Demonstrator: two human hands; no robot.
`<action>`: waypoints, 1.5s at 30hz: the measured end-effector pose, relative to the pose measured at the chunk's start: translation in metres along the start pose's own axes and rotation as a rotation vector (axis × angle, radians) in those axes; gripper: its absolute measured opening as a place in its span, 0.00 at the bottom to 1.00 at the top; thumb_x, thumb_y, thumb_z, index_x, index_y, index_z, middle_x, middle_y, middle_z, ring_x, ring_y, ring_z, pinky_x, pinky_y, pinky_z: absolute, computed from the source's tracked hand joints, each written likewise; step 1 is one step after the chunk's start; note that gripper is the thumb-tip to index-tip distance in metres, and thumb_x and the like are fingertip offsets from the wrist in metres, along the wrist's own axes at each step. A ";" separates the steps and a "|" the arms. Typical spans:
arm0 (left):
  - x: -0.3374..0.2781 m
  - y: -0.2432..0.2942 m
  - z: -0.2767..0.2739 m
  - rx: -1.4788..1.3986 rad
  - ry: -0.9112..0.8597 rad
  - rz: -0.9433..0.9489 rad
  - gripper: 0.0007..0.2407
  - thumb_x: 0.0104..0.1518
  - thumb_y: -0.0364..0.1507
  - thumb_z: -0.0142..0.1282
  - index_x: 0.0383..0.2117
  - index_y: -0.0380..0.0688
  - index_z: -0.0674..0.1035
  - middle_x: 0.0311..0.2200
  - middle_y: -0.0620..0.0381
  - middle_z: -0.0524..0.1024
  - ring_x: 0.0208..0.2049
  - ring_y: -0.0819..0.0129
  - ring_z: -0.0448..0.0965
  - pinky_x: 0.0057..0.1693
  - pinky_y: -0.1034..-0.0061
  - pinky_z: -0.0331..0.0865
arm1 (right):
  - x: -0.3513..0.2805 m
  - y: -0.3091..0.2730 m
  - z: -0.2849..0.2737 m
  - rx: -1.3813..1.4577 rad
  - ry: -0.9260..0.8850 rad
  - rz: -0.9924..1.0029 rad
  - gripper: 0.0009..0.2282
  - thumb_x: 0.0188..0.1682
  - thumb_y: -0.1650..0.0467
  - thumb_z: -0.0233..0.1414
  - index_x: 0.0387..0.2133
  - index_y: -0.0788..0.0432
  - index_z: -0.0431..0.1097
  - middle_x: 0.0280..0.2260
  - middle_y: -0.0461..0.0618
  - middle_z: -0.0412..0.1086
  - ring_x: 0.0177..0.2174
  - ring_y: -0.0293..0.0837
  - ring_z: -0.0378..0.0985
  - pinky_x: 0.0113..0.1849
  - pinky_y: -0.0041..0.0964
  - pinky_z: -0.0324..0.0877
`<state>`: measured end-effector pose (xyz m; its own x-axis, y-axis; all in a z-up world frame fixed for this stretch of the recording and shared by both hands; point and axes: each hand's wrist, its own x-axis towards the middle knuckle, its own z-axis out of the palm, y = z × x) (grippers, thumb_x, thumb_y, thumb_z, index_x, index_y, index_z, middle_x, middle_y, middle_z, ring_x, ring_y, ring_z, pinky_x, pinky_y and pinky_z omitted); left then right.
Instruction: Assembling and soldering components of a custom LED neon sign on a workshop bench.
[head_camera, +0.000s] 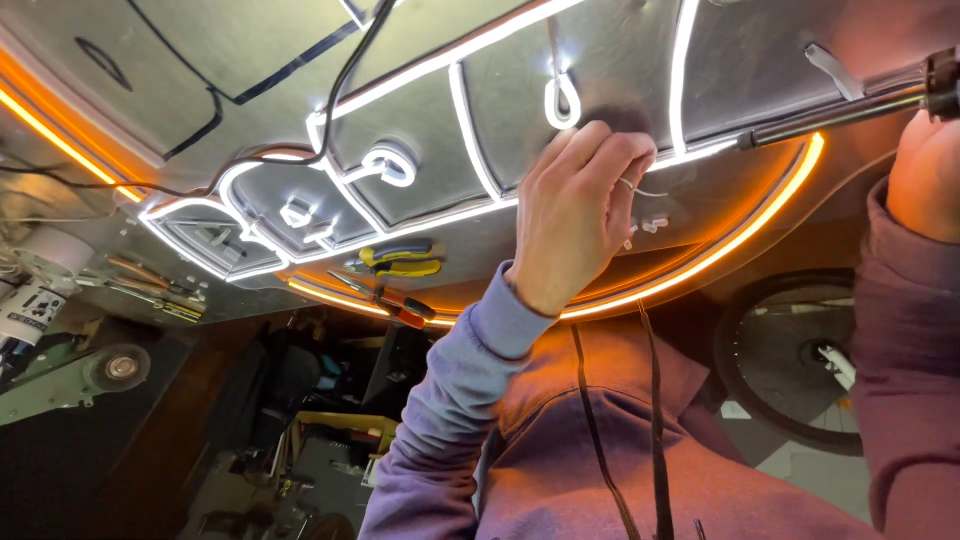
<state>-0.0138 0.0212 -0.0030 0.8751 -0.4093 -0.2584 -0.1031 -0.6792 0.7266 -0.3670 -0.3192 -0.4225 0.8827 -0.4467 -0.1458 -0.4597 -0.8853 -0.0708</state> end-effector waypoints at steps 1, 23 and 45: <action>-0.001 0.000 -0.001 0.003 0.015 0.008 0.03 0.44 0.20 0.47 0.23 0.41 0.69 0.19 0.59 0.59 0.20 0.67 0.59 0.30 0.76 0.57 | 0.040 -0.063 -0.047 0.004 0.016 -0.006 0.04 0.48 0.73 0.50 0.32 0.62 0.68 0.26 0.46 0.72 0.22 0.35 0.75 0.25 0.15 0.69; -0.013 0.011 -0.003 -0.070 0.151 0.018 0.02 0.38 0.21 0.47 0.18 0.42 0.70 0.18 0.61 0.68 0.19 0.65 0.67 0.28 0.76 0.60 | 0.164 -0.292 -0.363 1.507 0.254 -0.073 0.14 0.50 0.61 0.40 0.26 0.61 0.53 0.21 0.50 0.55 0.20 0.39 0.54 0.29 0.31 0.56; -0.189 -0.099 -0.104 0.112 0.506 0.095 0.04 0.48 0.29 0.45 0.28 0.47 0.67 0.19 0.59 0.69 0.23 0.65 0.70 0.30 0.74 0.62 | 0.031 -0.514 -0.488 1.892 -0.415 0.008 0.05 0.48 0.67 0.40 0.32 0.52 0.61 0.26 0.39 0.63 0.16 0.24 0.53 0.19 0.13 0.47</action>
<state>-0.1197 0.2285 0.0399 0.9755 -0.1457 0.1649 -0.2186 -0.7259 0.6521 -0.0555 0.0588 0.0913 0.9365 -0.1445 -0.3196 -0.2069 0.5083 -0.8360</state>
